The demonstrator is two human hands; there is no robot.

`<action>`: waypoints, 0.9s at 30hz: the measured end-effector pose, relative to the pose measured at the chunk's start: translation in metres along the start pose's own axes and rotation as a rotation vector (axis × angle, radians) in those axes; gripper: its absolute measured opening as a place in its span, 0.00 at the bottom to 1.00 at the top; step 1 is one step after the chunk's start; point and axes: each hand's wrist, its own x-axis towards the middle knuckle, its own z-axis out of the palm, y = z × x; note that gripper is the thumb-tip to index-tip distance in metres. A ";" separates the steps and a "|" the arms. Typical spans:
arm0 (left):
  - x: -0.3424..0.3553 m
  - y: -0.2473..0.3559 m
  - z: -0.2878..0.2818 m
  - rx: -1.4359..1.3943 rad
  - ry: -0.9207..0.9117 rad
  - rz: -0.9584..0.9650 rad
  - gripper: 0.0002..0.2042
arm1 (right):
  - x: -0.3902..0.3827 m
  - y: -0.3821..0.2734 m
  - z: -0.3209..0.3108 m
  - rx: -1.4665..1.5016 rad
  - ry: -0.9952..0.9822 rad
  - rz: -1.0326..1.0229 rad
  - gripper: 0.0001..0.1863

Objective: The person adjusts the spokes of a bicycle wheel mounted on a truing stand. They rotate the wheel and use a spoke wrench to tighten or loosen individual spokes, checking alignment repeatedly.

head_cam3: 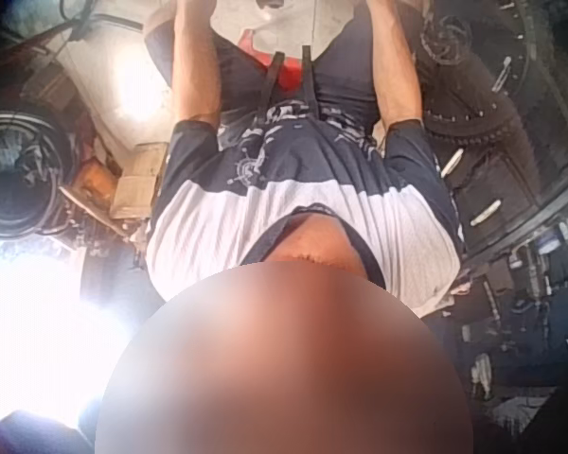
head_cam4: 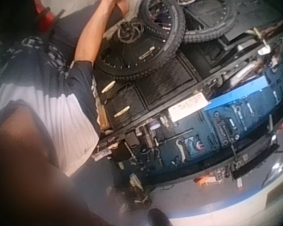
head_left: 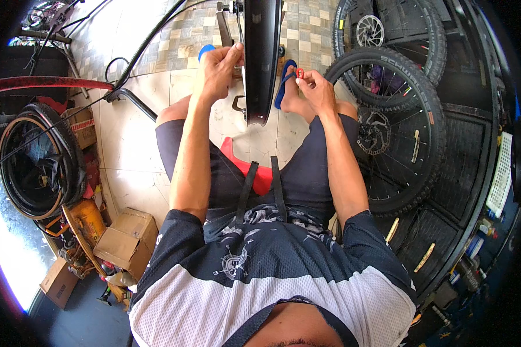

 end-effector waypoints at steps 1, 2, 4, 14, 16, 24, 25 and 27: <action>-0.002 0.011 -0.001 -0.052 0.004 0.020 0.25 | 0.000 0.000 0.000 -0.006 -0.002 0.012 0.15; -0.003 0.021 -0.002 -0.086 0.007 0.079 0.24 | 0.000 0.001 0.001 -0.001 0.004 -0.009 0.15; 0.002 0.040 -0.006 -0.080 0.018 0.139 0.23 | 0.000 0.002 0.001 -0.006 0.004 -0.002 0.15; 0.030 0.052 -0.018 -0.119 0.191 0.354 0.14 | 0.001 0.006 0.002 0.015 0.006 -0.028 0.15; 0.033 0.025 -0.012 -0.147 0.212 0.270 0.15 | 0.001 0.006 0.002 0.009 0.001 -0.008 0.15; 0.003 -0.091 0.019 -0.110 0.131 -0.034 0.21 | 0.000 0.001 0.000 0.017 -0.013 -0.002 0.15; 0.000 -0.091 0.019 -0.120 0.097 -0.016 0.21 | 0.000 0.000 0.000 0.017 -0.022 0.010 0.15; -0.004 -0.082 0.019 -0.129 0.047 -0.108 0.22 | -0.001 0.000 0.000 0.015 -0.019 -0.002 0.15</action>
